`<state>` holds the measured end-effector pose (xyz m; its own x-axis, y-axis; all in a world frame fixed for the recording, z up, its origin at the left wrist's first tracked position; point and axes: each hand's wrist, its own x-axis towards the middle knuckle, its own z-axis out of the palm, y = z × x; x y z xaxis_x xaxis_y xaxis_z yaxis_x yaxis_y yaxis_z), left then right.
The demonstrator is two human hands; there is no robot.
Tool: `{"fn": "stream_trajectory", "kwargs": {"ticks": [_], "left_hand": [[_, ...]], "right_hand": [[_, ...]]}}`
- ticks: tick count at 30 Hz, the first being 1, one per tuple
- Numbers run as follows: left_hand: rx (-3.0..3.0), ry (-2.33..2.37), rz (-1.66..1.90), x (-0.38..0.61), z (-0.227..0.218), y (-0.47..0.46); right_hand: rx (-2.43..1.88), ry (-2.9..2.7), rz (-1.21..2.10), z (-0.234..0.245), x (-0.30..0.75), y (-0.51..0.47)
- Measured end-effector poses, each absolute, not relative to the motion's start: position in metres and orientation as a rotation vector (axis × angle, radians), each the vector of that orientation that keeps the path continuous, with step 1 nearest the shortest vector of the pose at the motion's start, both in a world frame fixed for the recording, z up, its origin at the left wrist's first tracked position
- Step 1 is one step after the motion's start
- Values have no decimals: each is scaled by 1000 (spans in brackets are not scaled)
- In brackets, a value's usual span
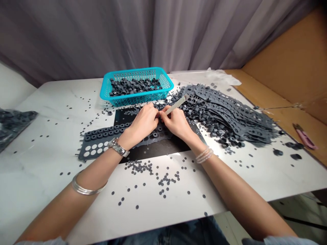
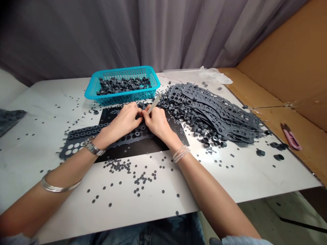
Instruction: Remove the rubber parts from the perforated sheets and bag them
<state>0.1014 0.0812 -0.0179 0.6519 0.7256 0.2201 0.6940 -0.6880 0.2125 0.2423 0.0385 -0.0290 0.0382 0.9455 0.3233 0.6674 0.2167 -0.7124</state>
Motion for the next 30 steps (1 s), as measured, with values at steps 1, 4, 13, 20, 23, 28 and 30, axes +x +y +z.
{"fn": "stream_trajectory", "kwargs": {"ticks": [1,4,13,20,23,28,30], "left_hand": [[2751,1179,458,102,-19,81],[2636,1130,522,100,-19,81],[826,783,1033,64,4,83],[580,702,883,76,10,66],[634,723,880,78,10,63],[629,701,872,78,12,61],[588,676,877,79,14,60]], "right_hand": [[-1525,-1702,436,-29,242,39],[-1536,-1698,438,-28,242,39],[-1439,-1347,727,-43,251,47],[-1276,-1032,787,-43,265,47],[-1277,-988,822,-39,265,44],[-1227,-973,863,-35,258,40],[-1229,-997,866,-36,255,40]]}}
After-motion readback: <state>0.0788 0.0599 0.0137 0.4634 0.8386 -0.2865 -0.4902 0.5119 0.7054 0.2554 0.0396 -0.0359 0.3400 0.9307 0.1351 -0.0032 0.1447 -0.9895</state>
